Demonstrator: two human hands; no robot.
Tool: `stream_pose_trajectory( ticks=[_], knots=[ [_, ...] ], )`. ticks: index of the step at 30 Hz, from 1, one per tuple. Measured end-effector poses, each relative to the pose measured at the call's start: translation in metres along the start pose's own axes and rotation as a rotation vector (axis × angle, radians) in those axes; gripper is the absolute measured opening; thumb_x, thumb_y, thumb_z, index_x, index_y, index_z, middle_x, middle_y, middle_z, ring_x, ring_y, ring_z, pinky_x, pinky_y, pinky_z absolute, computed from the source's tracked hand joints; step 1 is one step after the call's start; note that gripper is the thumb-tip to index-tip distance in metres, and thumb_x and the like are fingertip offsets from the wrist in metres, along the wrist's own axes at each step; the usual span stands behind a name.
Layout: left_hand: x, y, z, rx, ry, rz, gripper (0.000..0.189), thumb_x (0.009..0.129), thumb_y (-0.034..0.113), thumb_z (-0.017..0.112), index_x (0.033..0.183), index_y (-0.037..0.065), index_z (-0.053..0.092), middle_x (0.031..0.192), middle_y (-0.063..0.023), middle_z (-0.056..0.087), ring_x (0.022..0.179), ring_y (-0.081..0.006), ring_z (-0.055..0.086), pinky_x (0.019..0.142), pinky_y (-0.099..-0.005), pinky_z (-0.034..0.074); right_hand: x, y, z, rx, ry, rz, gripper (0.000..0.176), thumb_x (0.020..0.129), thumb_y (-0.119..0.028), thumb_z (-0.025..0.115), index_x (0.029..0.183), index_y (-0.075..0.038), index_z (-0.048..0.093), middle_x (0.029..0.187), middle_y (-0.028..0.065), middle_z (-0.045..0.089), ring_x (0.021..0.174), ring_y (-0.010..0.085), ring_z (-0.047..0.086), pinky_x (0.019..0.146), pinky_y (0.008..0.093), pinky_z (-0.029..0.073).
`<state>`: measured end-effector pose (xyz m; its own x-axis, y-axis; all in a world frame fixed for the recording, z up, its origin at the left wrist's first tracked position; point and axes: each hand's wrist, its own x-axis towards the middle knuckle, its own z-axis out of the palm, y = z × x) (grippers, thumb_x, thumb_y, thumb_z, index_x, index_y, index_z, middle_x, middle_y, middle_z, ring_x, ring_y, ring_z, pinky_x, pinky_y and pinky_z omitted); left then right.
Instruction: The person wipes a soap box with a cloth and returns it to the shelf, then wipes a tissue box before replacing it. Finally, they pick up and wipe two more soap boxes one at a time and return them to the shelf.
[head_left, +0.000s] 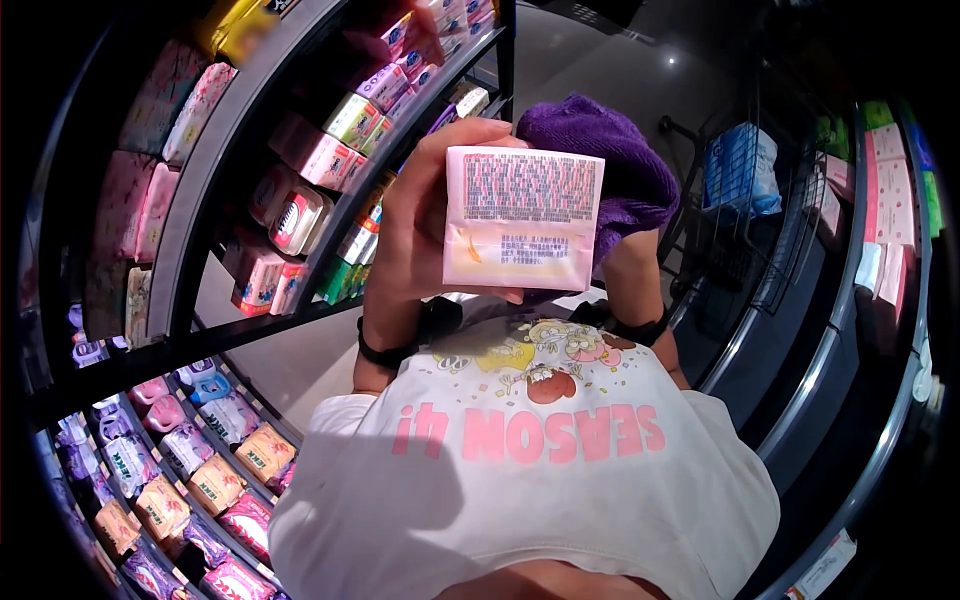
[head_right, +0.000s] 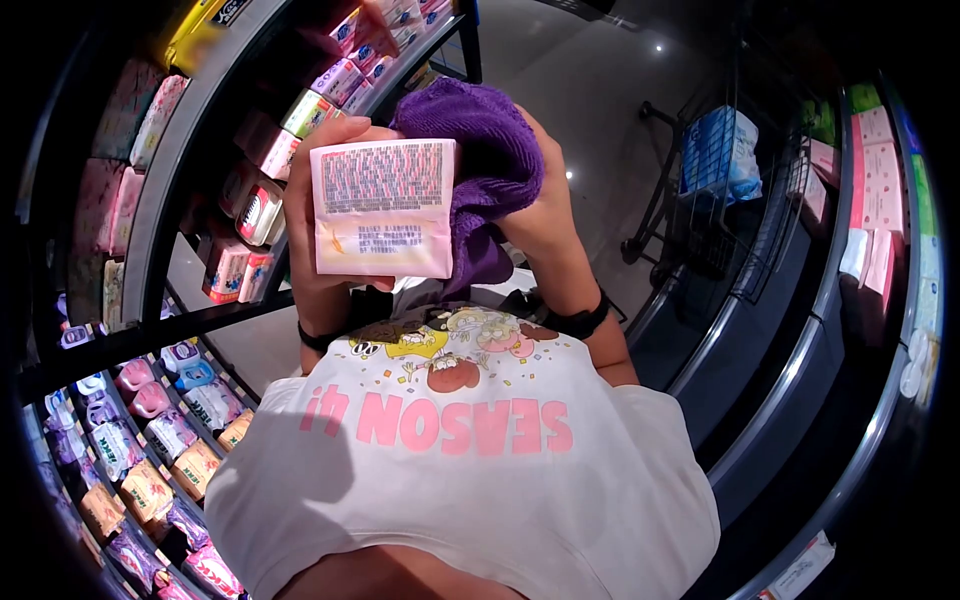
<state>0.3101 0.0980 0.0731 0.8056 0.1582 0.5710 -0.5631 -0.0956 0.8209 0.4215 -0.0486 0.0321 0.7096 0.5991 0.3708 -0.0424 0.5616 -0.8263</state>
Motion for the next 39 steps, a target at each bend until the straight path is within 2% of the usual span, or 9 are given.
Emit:
stream_pose_trajectory(
  ticks=[3, 13, 19, 22, 24, 28, 34, 37, 39],
  knots=[
    [0.000, 0.000, 0.001, 0.003, -0.014, 0.015, 0.100, 0.040, 0.022, 0.090, 0.123, 0.000, 0.038, 0.113, -0.0132, 0.053, 0.105, -0.0196, 0.053, 0.090, -0.0317, 0.044, 0.003, -0.003, 0.000, -0.125, -0.044, -0.083, 0.068, 0.062, -0.011, 0.079, 0.119, 0.006, 0.046, 0.111, 0.0106, 0.057, 0.099, 0.0161, 0.055, 0.089, 0.0282, 0.043],
    [0.001, -0.004, 0.001, 0.034, -0.039, 0.042, 0.099, 0.041, 0.020, 0.090, 0.123, 0.002, 0.038, 0.117, -0.0117, 0.048, 0.108, -0.0190, 0.051, 0.091, -0.0315, 0.044, 0.006, -0.003, 0.001, 0.011, -0.028, -0.020, 0.046, 0.067, 0.003, 0.066, 0.111, 0.003, 0.052, 0.104, 0.0076, 0.059, 0.095, 0.0142, 0.056, 0.087, 0.0269, 0.043],
    [0.004, -0.005, 0.002, 0.143, -0.089, 0.003, 0.104, 0.042, 0.018, 0.089, 0.128, 0.005, 0.034, 0.118, -0.0111, 0.048, 0.107, -0.0189, 0.052, 0.091, -0.0307, 0.045, 0.002, -0.003, 0.003, 0.160, 0.158, 0.075, 0.041, 0.070, 0.007, 0.060, 0.109, 0.000, 0.052, 0.103, 0.0068, 0.059, 0.095, 0.0154, 0.057, 0.087, 0.0282, 0.044],
    [0.006, -0.009, 0.008, -0.051, 0.087, 0.049, 0.097, 0.045, 0.012, 0.087, 0.128, 0.007, 0.037, 0.119, -0.0122, 0.045, 0.106, -0.0232, 0.051, 0.090, -0.0325, 0.044, 0.002, -0.001, -0.005, 0.252, 0.109, 0.073, 0.039, 0.072, 0.004, 0.063, 0.109, -0.001, 0.052, 0.102, 0.0066, 0.059, 0.094, 0.0148, 0.057, 0.085, 0.0278, 0.045],
    [0.009, -0.004, 0.003, 0.558, -0.081, 0.098, 0.088, 0.048, 0.005, 0.082, 0.125, 0.009, 0.040, 0.118, -0.0136, 0.043, 0.106, -0.0282, 0.048, 0.089, -0.0354, 0.041, 0.001, 0.005, -0.014, 0.333, 0.033, 0.075, 0.039, 0.073, 0.000, 0.065, 0.110, -0.002, 0.051, 0.102, 0.0062, 0.059, 0.093, 0.0141, 0.056, 0.084, 0.0272, 0.046],
    [0.008, -0.011, 0.004, 0.407, -0.018, 0.012, 0.072, 0.053, -0.001, 0.076, 0.117, 0.008, 0.045, 0.117, -0.0118, 0.046, 0.108, -0.0271, 0.048, 0.085, -0.0320, 0.043, 0.004, 0.004, -0.007, 0.309, 0.068, 0.058, 0.041, 0.075, -0.006, 0.066, 0.112, -0.001, 0.049, 0.103, 0.0057, 0.058, 0.092, 0.0134, 0.056, 0.082, 0.0262, 0.046],
    [0.008, -0.009, 0.003, 0.339, 0.029, -0.030, 0.076, 0.052, 0.000, 0.079, 0.118, 0.004, 0.043, 0.119, -0.0107, 0.042, 0.109, -0.0185, 0.047, 0.088, -0.0273, 0.043, 0.007, 0.002, -0.006, 0.473, 0.052, 0.220, 0.042, 0.077, -0.008, 0.065, 0.115, 0.000, 0.048, 0.106, 0.0073, 0.058, 0.092, 0.0143, 0.057, 0.081, 0.0277, 0.047],
    [0.007, -0.011, 0.005, 0.240, 0.040, 0.062, 0.080, 0.051, 0.005, 0.083, 0.119, 0.003, 0.041, 0.119, -0.0118, 0.042, 0.107, -0.0187, 0.048, 0.088, -0.0283, 0.042, 0.010, 0.006, -0.002, 0.463, 0.022, 0.217, 0.049, 0.073, -0.008, 0.069, 0.116, 0.000, 0.047, 0.108, 0.0078, 0.057, 0.095, 0.0146, 0.057, 0.083, 0.0277, 0.047],
    [0.002, -0.010, 0.007, 0.230, 0.173, -0.050, 0.084, 0.049, 0.011, 0.085, 0.120, 0.003, 0.040, 0.119, -0.0132, 0.042, 0.107, -0.0207, 0.048, 0.088, -0.0303, 0.042, 0.011, 0.010, 0.002, 0.255, -0.014, 0.110, 0.056, 0.070, -0.007, 0.072, 0.118, 0.000, 0.046, 0.109, 0.0073, 0.057, 0.096, 0.0143, 0.056, 0.086, 0.0280, 0.045]
  ],
)
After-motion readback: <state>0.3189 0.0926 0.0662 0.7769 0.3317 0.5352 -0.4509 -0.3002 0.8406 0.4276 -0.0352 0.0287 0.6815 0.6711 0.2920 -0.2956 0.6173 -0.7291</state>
